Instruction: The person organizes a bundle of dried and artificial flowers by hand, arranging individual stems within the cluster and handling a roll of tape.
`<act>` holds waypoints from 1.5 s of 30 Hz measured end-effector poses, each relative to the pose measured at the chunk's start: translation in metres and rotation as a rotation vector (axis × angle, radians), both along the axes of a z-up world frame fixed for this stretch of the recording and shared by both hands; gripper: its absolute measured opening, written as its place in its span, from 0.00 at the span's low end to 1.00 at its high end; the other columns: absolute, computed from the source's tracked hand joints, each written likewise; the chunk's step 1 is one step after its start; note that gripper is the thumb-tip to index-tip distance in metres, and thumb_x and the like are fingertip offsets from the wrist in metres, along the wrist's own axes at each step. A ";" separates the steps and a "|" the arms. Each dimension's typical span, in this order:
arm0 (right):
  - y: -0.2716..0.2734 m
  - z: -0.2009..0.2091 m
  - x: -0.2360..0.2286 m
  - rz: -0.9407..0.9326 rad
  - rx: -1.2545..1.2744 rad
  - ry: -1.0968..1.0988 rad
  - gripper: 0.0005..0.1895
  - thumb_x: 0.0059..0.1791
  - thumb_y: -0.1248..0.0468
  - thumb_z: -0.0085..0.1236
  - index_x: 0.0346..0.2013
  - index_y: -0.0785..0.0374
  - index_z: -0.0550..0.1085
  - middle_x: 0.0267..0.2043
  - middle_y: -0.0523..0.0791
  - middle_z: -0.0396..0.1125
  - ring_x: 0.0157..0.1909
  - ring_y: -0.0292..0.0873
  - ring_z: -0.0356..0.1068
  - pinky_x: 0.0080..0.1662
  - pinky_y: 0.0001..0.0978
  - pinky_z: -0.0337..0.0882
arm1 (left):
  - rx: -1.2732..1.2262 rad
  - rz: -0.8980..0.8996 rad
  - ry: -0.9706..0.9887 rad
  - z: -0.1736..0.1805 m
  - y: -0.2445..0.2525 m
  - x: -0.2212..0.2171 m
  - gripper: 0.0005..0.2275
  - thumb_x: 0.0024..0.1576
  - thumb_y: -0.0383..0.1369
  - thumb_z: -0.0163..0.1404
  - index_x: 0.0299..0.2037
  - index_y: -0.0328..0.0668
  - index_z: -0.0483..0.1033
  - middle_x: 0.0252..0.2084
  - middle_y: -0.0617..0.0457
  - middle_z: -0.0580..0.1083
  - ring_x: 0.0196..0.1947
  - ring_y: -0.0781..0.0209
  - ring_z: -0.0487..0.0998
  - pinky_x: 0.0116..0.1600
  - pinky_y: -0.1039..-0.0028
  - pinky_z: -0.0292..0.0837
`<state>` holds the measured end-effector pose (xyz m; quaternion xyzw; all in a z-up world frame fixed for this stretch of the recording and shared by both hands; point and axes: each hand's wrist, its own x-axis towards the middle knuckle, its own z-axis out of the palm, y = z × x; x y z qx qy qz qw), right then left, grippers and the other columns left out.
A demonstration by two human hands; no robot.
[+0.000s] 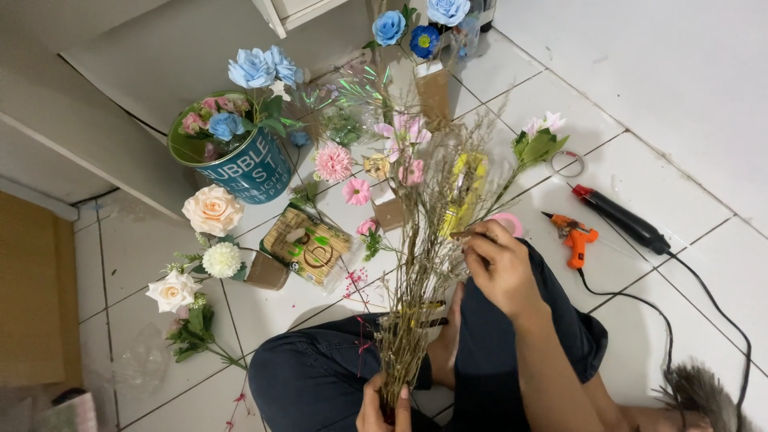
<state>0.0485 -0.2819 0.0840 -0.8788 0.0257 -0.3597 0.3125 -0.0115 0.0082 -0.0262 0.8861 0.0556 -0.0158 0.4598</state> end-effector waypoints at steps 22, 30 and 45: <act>-0.018 0.035 0.016 0.244 -0.955 0.335 0.06 0.45 0.61 0.58 0.37 0.51 0.77 0.36 0.40 0.73 0.40 0.46 0.70 0.51 0.45 0.62 | 0.058 0.004 0.001 -0.001 0.023 0.008 0.16 0.53 0.49 0.54 0.48 0.57 0.78 0.25 0.58 0.81 0.14 0.64 0.74 0.22 0.76 0.70; -0.001 0.027 0.016 0.201 -1.074 0.289 0.08 0.41 0.62 0.59 0.34 0.52 0.73 0.36 0.42 0.72 0.41 0.48 0.70 0.35 0.42 0.65 | 0.131 0.028 0.142 -0.017 0.021 0.004 0.18 0.58 0.50 0.47 0.55 0.60 0.72 0.29 0.54 0.80 0.21 0.56 0.81 0.28 0.72 0.74; 0.036 0.015 0.030 0.010 -0.322 -0.056 0.04 0.47 0.69 0.52 0.28 0.59 0.73 0.29 0.41 0.66 0.28 0.39 0.66 0.27 0.32 0.64 | 0.126 0.069 0.173 -0.044 0.013 -0.006 0.20 0.58 0.53 0.41 0.58 0.65 0.71 0.30 0.57 0.82 0.20 0.57 0.82 0.28 0.72 0.75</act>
